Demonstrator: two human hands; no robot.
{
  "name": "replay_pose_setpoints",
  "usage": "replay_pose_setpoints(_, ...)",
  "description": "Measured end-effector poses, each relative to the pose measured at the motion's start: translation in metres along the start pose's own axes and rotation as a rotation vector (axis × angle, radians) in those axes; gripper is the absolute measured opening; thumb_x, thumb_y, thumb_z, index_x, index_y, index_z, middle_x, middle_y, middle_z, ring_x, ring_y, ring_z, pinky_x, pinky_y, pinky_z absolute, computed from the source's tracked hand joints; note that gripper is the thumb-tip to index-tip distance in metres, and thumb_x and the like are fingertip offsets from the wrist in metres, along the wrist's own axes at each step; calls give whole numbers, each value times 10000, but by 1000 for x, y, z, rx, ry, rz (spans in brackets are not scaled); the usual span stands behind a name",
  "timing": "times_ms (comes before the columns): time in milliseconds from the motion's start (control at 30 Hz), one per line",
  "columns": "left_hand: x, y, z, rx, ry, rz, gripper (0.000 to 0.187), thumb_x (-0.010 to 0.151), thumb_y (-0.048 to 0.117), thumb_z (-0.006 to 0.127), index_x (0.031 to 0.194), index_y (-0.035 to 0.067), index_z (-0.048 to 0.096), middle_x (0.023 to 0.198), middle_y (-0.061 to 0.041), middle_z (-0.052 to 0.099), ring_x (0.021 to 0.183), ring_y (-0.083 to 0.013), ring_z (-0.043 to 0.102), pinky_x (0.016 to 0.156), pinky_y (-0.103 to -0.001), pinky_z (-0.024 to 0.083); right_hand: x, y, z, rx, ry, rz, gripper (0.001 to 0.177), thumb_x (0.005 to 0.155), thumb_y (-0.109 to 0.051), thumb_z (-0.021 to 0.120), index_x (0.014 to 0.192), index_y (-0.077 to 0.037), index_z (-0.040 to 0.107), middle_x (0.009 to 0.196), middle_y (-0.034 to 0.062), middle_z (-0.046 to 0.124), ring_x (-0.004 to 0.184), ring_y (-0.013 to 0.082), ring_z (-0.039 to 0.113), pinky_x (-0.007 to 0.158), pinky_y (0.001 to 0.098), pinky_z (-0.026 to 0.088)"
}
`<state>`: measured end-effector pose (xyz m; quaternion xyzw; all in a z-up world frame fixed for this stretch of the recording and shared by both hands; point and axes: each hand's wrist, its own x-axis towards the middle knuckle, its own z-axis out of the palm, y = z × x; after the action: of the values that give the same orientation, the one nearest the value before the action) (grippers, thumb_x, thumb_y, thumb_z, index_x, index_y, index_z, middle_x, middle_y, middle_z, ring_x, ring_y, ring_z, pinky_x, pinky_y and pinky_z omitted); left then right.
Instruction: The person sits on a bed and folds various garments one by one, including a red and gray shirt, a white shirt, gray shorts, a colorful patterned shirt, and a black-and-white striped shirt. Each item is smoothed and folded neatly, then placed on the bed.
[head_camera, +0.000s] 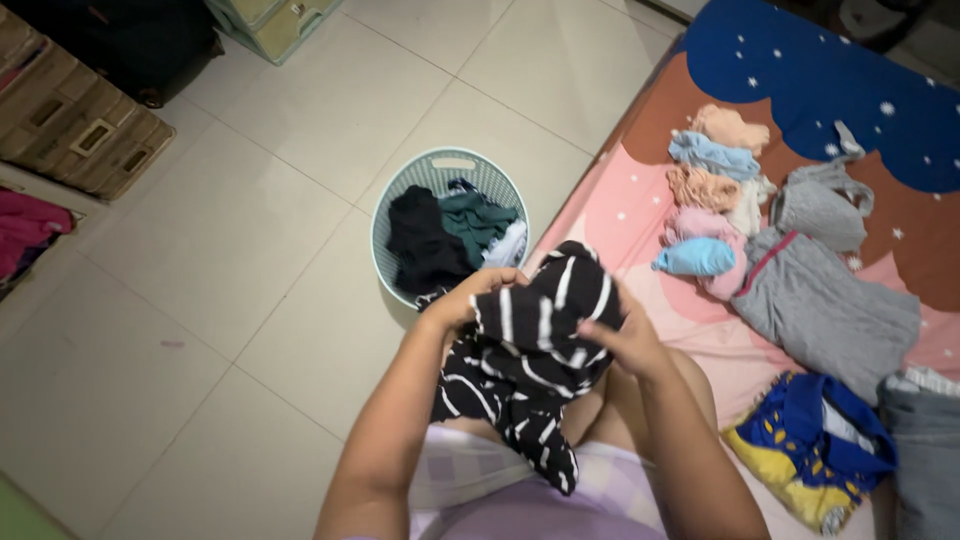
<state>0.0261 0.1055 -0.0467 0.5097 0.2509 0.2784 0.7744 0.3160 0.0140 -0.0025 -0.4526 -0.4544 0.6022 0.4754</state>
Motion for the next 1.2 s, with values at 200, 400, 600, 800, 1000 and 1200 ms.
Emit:
replay_pose_setpoints(200,-23,32,103,-284,39,-173,354,1046,244,534,1237,-14,683,1125,-21,753,1003,-78,691,923,-242,551,-56,-34,-37,-86,-175,-126,768,827,-115,844,1494,52,500,1403,131,622,1303,202,569,1133,370,442)
replay_pose_setpoints(400,-24,41,194,212,287,229,319,903,-21,746,1213,-52,680,1026,-43,709,915,-81,647,842,-240,552,-117,-69,-10,-578,349,-366,567,828,-157,827,1264,6,503,1134,65,589,1005,146,634,891,307,543)
replay_pose_setpoints(600,-19,-5,232,-160,225,101,458,820,-117,706,1267,-46,636,1002,-96,702,913,-127,690,848,-255,584,-143,-74,10,-609,256,-114,425,742,-165,894,1078,11,700,968,41,690,852,109,698,754,251,590)
replay_pose_setpoints(800,-23,-27,226,-77,428,70,363,849,-97,730,1170,-31,575,976,-121,722,871,-144,700,799,-257,580,-134,-35,-5,-191,273,20,220,872,-101,794,1011,63,749,914,84,751,810,131,721,743,266,592)
replay_pose_setpoints(1000,-35,-37,233,85,319,195,282,870,-108,678,1120,-23,578,1038,-116,729,970,-136,704,873,-254,576,-135,3,-15,-44,261,117,221,927,-144,728,1015,58,751,892,74,770,754,114,715,713,253,589)
replay_pose_setpoints(1200,-43,-25,232,479,368,163,311,781,-37,802,1007,-6,590,946,-105,715,859,-168,725,704,-310,618,-136,20,-13,-2,335,53,230,950,-159,725,1040,48,766,890,49,755,776,104,673,728,243,546)
